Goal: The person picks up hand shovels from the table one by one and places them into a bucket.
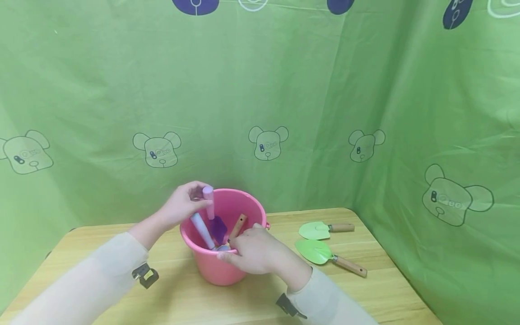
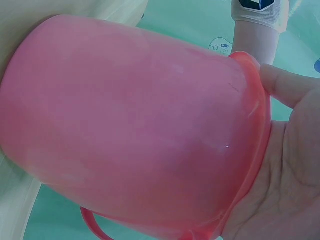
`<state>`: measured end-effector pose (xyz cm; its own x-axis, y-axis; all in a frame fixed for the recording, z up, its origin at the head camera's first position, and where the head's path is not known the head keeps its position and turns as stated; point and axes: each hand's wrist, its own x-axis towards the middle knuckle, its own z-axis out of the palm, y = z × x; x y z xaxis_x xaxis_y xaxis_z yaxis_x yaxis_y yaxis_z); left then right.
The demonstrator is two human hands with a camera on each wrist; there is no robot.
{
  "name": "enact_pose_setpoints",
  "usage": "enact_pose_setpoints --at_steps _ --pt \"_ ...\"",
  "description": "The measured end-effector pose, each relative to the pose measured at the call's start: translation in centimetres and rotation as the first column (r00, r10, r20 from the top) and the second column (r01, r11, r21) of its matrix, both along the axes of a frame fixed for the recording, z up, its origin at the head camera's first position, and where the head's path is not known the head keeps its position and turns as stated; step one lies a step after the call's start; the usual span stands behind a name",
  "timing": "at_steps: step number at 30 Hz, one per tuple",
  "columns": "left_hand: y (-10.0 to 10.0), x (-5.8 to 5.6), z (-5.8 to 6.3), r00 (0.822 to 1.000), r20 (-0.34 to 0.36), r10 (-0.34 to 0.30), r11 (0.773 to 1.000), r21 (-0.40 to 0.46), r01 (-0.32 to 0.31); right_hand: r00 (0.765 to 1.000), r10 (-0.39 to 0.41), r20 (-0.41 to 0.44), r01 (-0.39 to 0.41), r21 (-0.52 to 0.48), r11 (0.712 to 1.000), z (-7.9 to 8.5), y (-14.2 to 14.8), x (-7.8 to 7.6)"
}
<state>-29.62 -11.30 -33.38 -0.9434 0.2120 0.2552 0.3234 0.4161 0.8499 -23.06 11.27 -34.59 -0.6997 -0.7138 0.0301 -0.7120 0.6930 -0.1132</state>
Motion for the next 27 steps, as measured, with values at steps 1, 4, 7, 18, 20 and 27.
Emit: enact_pose_setpoints --at_steps 1,4,7,18,20,27 --pt "0.0 0.0 0.0 1.000 0.001 0.000 1.000 0.000 0.000 1.000 0.001 -0.001 -0.001 -0.001 1.000 0.0 0.0 0.0" --pt "0.1 -0.1 0.0 1.000 -0.011 0.001 1.000 -0.006 -0.002 1.000 0.002 -0.003 -0.002 -0.004 1.000 -0.1 0.0 0.0" --pt "0.3 -0.2 0.1 1.000 -0.024 0.008 1.000 -0.010 -0.008 1.000 0.003 -0.004 -0.003 -0.003 1.000 -0.1 0.0 0.0" --pt "0.9 -0.2 0.3 1.000 -0.024 0.007 1.000 -0.002 -0.007 1.000 0.008 -0.014 -0.008 0.006 1.000 0.0 0.0 0.0" --pt "1.0 -0.2 0.3 1.000 -0.025 0.005 1.000 0.013 -0.004 1.000 0.007 -0.019 -0.007 0.007 1.000 0.0 0.0 0.0" --pt "1.3 -0.2 0.1 1.000 -0.020 0.001 1.000 0.014 -0.001 1.000 0.007 -0.015 -0.007 0.001 1.000 0.0 0.0 0.0"
